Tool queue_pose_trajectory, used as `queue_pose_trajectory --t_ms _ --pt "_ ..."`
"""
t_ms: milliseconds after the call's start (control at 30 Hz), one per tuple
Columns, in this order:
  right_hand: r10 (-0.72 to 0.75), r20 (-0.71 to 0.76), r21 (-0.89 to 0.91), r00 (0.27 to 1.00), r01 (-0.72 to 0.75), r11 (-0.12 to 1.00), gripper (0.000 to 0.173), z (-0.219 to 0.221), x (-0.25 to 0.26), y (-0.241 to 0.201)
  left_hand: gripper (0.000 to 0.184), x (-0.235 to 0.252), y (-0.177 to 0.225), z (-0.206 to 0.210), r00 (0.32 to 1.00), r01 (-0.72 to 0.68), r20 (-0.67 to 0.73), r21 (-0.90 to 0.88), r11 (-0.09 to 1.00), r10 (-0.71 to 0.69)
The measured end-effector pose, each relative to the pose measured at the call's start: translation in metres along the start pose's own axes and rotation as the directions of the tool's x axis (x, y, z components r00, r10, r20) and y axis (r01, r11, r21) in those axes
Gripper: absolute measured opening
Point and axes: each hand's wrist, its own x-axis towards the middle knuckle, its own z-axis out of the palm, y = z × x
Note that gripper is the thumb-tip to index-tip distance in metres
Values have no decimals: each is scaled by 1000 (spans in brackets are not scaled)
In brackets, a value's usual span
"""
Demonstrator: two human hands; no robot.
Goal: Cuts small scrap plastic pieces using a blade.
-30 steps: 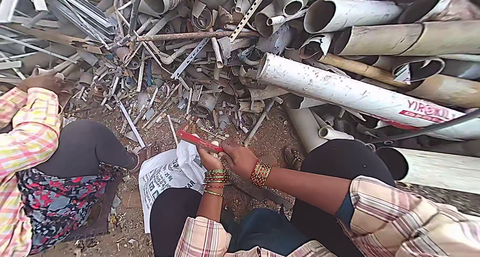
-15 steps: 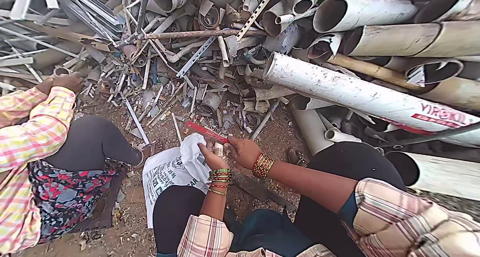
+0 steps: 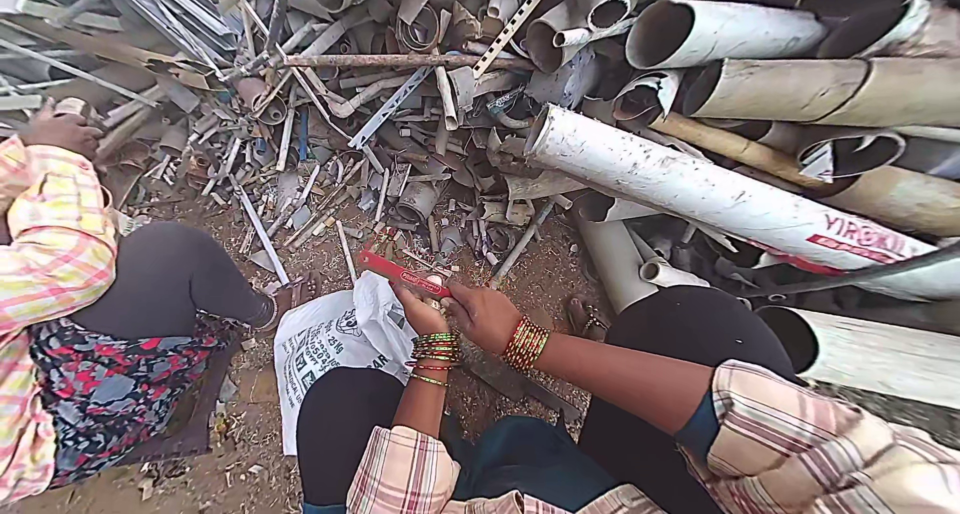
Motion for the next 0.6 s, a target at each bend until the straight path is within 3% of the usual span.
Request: queue_pose_trajectory --t_ms 33,200,367,533,600 --pt "-3 9 3 1000 3 1000 41 2 0 -1 62 6 -8 -5 999 -51 14 35 998 51" --pt "104 -3 -32 995 -104 994 43 -8 11 7 74 -2 3 5 996 89 12 41 995 -90" --pt "9 35 17 999 -10 1000 43 1 -1 -2 73 -3 10 1 997 72 -20 34 997 -72" --pt "87 -12 32 996 -86 996 42 -3 13 11 76 3 -11 1 1000 7 -4 61 998 -7" --pt "33 -25 74 999 -31 997 43 2 5 7 76 -3 3 3 998 69 4 15 998 -69"
